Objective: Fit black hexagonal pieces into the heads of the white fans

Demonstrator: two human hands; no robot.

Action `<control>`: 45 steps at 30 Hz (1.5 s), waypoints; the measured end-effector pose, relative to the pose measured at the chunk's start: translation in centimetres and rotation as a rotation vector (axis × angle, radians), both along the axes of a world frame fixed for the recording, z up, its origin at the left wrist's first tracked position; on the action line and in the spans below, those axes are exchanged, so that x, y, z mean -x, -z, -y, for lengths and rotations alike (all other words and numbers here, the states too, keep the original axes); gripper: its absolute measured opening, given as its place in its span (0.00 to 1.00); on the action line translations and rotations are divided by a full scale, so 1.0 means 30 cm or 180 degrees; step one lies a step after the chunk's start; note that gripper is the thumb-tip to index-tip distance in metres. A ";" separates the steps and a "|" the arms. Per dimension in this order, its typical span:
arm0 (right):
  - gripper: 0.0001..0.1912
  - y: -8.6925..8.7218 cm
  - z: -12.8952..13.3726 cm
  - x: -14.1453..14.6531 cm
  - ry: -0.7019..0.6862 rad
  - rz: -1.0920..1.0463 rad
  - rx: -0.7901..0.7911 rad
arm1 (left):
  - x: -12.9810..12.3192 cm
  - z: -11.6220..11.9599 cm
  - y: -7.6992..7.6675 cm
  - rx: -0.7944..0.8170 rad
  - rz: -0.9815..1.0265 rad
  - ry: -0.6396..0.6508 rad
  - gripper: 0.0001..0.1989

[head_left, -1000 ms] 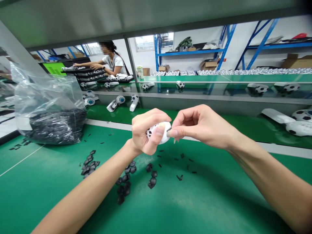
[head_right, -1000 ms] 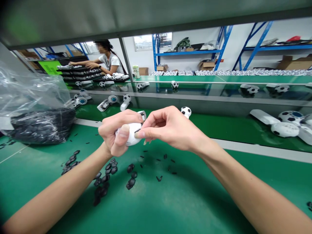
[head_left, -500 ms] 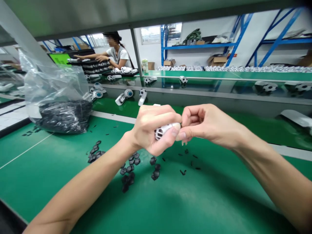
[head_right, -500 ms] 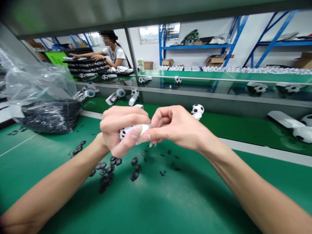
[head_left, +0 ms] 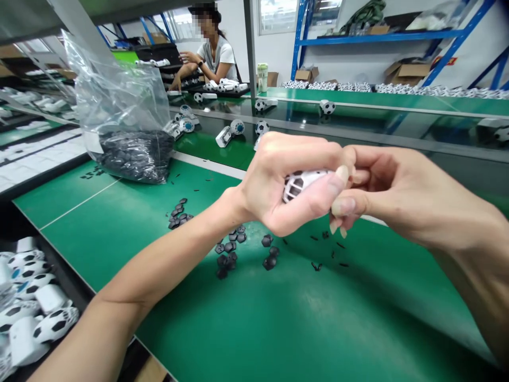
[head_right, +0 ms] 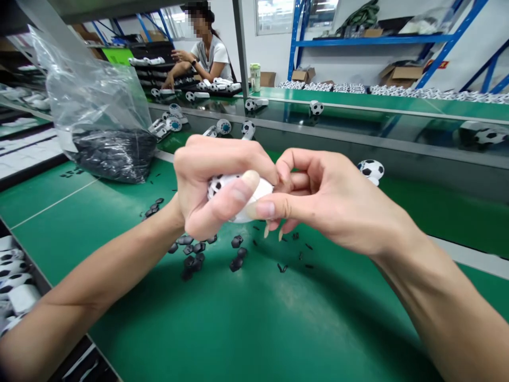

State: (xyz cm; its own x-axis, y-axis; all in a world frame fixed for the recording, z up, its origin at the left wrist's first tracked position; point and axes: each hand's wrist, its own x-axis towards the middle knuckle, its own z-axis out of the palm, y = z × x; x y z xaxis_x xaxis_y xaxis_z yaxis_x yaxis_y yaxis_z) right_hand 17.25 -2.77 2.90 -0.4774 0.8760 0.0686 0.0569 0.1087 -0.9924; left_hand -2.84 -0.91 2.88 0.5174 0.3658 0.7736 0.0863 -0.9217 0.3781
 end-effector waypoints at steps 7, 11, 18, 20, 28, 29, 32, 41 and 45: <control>0.31 -0.002 0.076 0.080 0.0932 -0.0213 -0.1064 | 0.011 0.019 -0.021 0.0429 0.0511 -0.0328 0.16; 0.22 0.045 0.043 0.085 0.0998 -0.0029 -0.1252 | 0.012 -0.079 0.002 0.0786 0.0581 -0.0267 0.21; 0.04 0.219 0.005 0.122 -0.0575 0.2657 -0.1464 | 0.047 -0.283 0.098 0.2632 0.1349 -0.0952 0.22; 0.06 0.230 0.014 0.136 -0.0824 0.2840 -0.1542 | 0.055 -0.288 0.115 0.2525 0.1322 -0.1028 0.20; 0.05 0.254 0.011 0.133 -0.1095 0.2605 -0.1698 | 0.060 -0.298 0.144 0.2686 0.0986 -0.1030 0.21; 0.06 0.261 0.010 0.128 -0.1113 0.2432 -0.1899 | 0.059 -0.300 0.144 0.2683 0.0970 -0.1006 0.21; 0.07 0.273 0.021 0.109 -0.0904 0.1759 -0.3292 | 0.054 -0.304 0.141 0.2718 0.1004 -0.1016 0.22; 0.15 0.269 0.061 0.074 -0.0055 0.0883 -0.5327 | 0.069 -0.299 0.121 0.2837 0.0717 -0.1172 0.21; 0.14 0.256 0.048 0.087 -0.0021 0.0694 -0.5055 | 0.099 -0.290 0.090 0.2708 0.0207 -0.1492 0.24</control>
State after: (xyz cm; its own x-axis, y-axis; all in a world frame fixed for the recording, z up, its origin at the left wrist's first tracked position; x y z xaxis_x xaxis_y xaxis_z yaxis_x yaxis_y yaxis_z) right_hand 14.64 -4.20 -4.78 -0.6027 -0.0148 0.7978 0.1711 0.9742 0.1474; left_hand -5.81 7.81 0.20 0.1425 0.9738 0.1774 0.3302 -0.2157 0.9189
